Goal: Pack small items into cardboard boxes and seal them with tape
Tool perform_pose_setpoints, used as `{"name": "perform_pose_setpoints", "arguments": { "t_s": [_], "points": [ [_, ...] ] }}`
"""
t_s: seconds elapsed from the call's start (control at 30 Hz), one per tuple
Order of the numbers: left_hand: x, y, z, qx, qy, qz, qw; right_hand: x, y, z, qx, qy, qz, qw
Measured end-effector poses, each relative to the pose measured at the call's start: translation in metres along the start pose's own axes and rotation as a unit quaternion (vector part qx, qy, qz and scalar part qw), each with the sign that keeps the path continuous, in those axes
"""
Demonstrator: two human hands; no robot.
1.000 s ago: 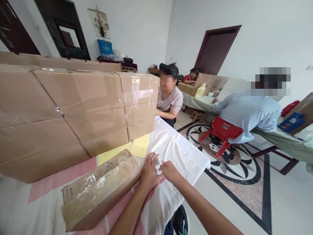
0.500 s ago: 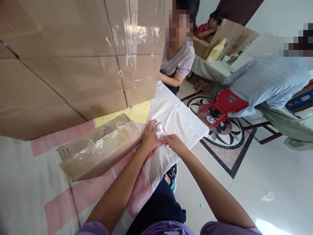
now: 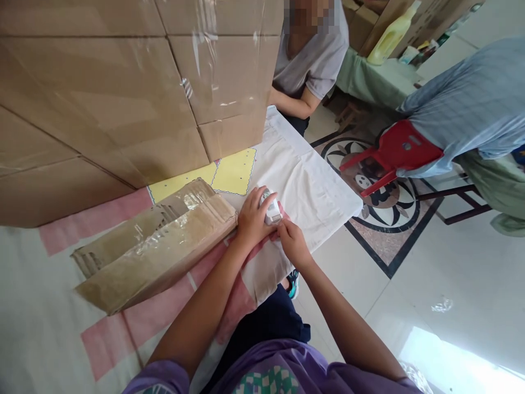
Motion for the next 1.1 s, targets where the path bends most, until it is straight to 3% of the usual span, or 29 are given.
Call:
{"name": "perform_pose_setpoints", "arguments": {
  "t_s": [0.2,0.37,0.5,0.63,0.73,0.87,1.1],
  "points": [
    [-0.002,0.002,0.000,-0.005,0.011,-0.030,0.999,-0.016,-0.004,-0.035,-0.038,-0.098,0.090,0.990],
    [-0.004,-0.002,-0.002,-0.009,0.024,-0.079,0.997,-0.016,-0.002,-0.034,-0.098,-0.150,0.203,0.963],
    [-0.030,-0.030,-0.003,-0.005,0.035,-0.120,0.992,-0.011,0.015,-0.032,-0.150,-0.180,0.261,0.936],
    [-0.072,-0.081,-0.013,0.068,0.070,-0.103,0.990,-0.006,0.044,-0.038,-0.186,-0.134,0.193,0.954],
    [-0.092,-0.106,-0.023,0.097,0.113,-0.049,0.988,-0.008,0.063,-0.046,-0.226,-0.093,0.134,0.960],
    [-0.100,-0.115,-0.031,0.092,0.165,0.012,0.982,-0.010,0.075,-0.053,-0.259,-0.063,0.134,0.954],
    [-0.092,-0.112,-0.035,0.136,0.159,0.142,0.968,0.004,0.058,-0.047,-0.188,-0.054,0.192,0.962]
  ]
}}
Point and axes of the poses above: each hand's wrist, its own z-axis towards the middle knuckle, its own x-axis out of the palm, y = z × x, the point moved 8 cm from there along z, towards the middle knuckle, and after that the axes turned 7 degrees about -x, right-handed, at the moved point
